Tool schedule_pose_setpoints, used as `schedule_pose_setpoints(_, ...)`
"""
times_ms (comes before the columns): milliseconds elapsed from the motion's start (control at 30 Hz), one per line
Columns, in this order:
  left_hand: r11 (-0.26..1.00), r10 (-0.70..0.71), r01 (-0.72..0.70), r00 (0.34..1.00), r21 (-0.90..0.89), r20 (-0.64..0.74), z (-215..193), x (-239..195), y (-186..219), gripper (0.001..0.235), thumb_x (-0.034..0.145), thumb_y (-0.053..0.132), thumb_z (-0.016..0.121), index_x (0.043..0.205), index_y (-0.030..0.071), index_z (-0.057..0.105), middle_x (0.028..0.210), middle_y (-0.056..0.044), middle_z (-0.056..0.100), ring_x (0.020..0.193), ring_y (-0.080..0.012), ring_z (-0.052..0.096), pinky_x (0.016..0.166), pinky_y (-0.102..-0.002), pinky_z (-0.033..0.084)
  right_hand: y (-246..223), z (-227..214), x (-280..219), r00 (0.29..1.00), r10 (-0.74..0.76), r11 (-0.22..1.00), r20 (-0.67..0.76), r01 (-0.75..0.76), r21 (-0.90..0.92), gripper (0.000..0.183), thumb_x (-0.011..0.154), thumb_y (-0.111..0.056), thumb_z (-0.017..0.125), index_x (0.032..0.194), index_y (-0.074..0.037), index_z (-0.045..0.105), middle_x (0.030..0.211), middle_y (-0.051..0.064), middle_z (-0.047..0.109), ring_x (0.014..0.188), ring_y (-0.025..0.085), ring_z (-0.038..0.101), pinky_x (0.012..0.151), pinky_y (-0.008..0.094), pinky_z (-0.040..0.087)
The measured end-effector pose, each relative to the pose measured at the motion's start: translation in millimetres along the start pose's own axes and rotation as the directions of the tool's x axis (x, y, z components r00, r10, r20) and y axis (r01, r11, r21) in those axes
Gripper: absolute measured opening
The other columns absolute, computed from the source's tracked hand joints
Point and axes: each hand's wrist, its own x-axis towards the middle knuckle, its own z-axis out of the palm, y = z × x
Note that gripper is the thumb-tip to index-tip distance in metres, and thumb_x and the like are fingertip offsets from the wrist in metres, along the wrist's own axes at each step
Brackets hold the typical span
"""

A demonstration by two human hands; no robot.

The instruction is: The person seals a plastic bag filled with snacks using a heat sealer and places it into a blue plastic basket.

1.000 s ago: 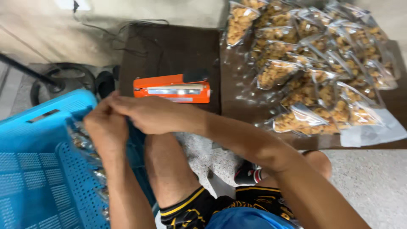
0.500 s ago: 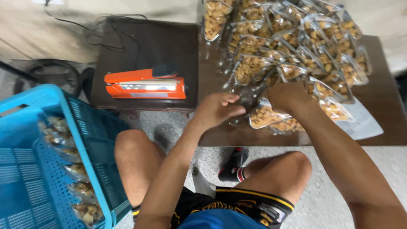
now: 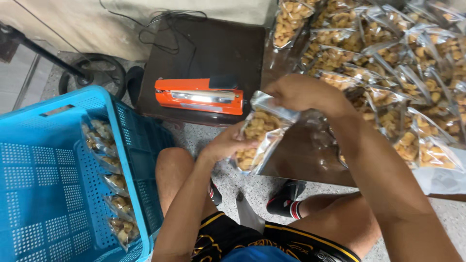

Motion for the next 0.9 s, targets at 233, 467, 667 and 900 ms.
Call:
schedule_pose_setpoints(233,0.914,-0.333,0.248,0.911,-0.322,-0.245,-61.6,-31.2,2.9,0.059,0.084,0.032,0.076,0.13,-0.004,0.063,0.113,-0.017,0.077,0.095,-0.0247,0.078,0.081,-0.037,0.065,-40.3,35.4,62.0,0.967,-0.048,0.994,-0.249,0.022,-0.104,0.088,0.081,0.001,0.052,0.162,-0.008,0.017,0.169,0.011,0.023,0.143,0.036,0.042,0.105,0.047,0.048)
schedule_pose_setpoints(467,0.884,-0.286,0.101,0.89,-0.456,-0.356,-100.8,-48.7,13.3,0.052,0.09,0.029,0.072,0.122,-0.011,0.066,0.106,-0.02,0.078,0.086,-0.0221,0.079,0.075,-0.032,0.064,-39.5,53.9,75.1,0.955,-0.138,0.958,-0.264,0.061,-0.28,0.086,0.08,0.0,0.053,0.16,-0.006,0.022,0.166,0.014,0.025,0.143,0.047,0.036,0.105,0.058,0.042)
schedule_pose_setpoints(667,0.881,-0.258,0.069,0.899,-0.469,-0.353,-99.1,-45.4,11.4,0.049,0.09,0.027,0.071,0.121,-0.01,0.066,0.104,-0.018,0.077,0.084,-0.0223,0.078,0.072,-0.032,0.064,-22.8,71.7,70.4,0.841,-0.321,0.918,-0.436,0.162,-0.362,0.08,0.08,0.003,0.057,0.157,-0.001,0.037,0.161,0.018,0.043,0.137,0.048,0.051,0.1,0.059,0.05)
schedule_pose_setpoints(900,0.957,-0.145,0.021,0.898,-0.288,-0.416,-80.2,-41.9,6.8,0.049,0.089,0.027,0.072,0.127,-0.004,0.066,0.105,-0.016,0.077,0.087,-0.0201,0.075,0.071,-0.031,0.06,-26.7,72.4,69.1,0.853,-0.316,0.917,-0.415,0.162,-0.364,0.079,0.079,0.002,0.059,0.154,0.002,0.038,0.158,0.022,0.044,0.135,0.049,0.051,0.099,0.058,0.051)
